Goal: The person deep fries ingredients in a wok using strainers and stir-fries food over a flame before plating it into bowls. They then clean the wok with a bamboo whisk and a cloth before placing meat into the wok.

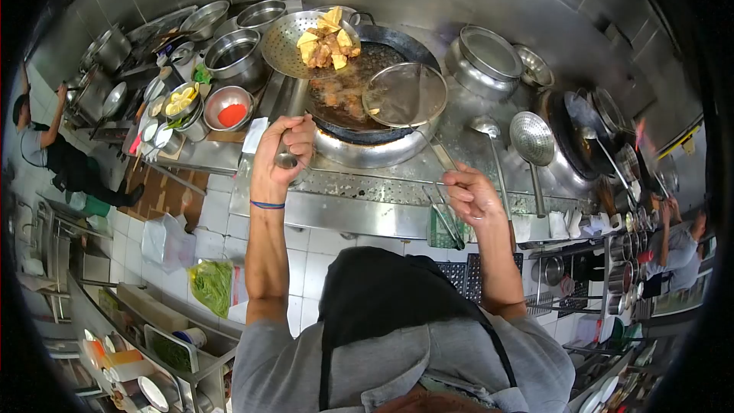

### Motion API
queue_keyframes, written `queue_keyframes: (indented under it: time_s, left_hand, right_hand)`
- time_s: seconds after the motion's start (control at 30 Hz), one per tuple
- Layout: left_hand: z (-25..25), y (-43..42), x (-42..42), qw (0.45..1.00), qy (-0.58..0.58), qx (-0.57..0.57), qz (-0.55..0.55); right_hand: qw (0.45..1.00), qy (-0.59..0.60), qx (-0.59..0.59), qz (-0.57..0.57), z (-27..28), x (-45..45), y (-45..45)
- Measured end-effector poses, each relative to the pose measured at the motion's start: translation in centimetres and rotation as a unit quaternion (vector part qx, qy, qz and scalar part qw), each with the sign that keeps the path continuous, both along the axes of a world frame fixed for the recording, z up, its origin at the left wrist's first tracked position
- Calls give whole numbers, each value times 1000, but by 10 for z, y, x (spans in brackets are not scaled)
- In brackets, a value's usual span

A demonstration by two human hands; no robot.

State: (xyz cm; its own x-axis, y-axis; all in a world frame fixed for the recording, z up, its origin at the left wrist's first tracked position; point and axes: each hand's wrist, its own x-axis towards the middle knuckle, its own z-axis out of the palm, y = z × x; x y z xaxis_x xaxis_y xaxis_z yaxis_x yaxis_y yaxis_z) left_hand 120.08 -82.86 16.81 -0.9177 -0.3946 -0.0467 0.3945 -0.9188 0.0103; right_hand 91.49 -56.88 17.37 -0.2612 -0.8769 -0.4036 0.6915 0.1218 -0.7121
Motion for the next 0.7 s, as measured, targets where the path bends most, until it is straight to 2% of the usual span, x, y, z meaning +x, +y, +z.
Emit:
queue_keyframes:
  time_s: [0.1,0.2,0.3,0.4,0.5,0.57,0.63,0.7]
  left_hand:
    - [-9,-1,3,1000,-20,-8,6]
    - [-26,0,-2,998,-47,-34,21]
    - [-31,7,-10,992,-103,-60,44]
    - [-38,5,-13,994,-99,-45,25]
    - [-41,5,-16,996,-89,-5,5]
    - [-47,8,-17,996,-88,13,0]
    - [-47,12,-14,997,-78,17,6]
    - [-47,17,-9,996,-81,12,20]
  right_hand:
    - [999,-43,-22,-19,9,-5,13]
    - [997,21,-10,-80,26,9,14]
    - [990,130,-40,-48,29,28,3]
    - [982,173,-71,-14,33,45,-15]
    - [960,277,-26,-22,30,44,-36]
    - [860,499,-27,-99,-12,27,-55]
    - [791,601,3,-117,-25,15,-61]
    - [795,596,65,-95,-24,-3,-54]
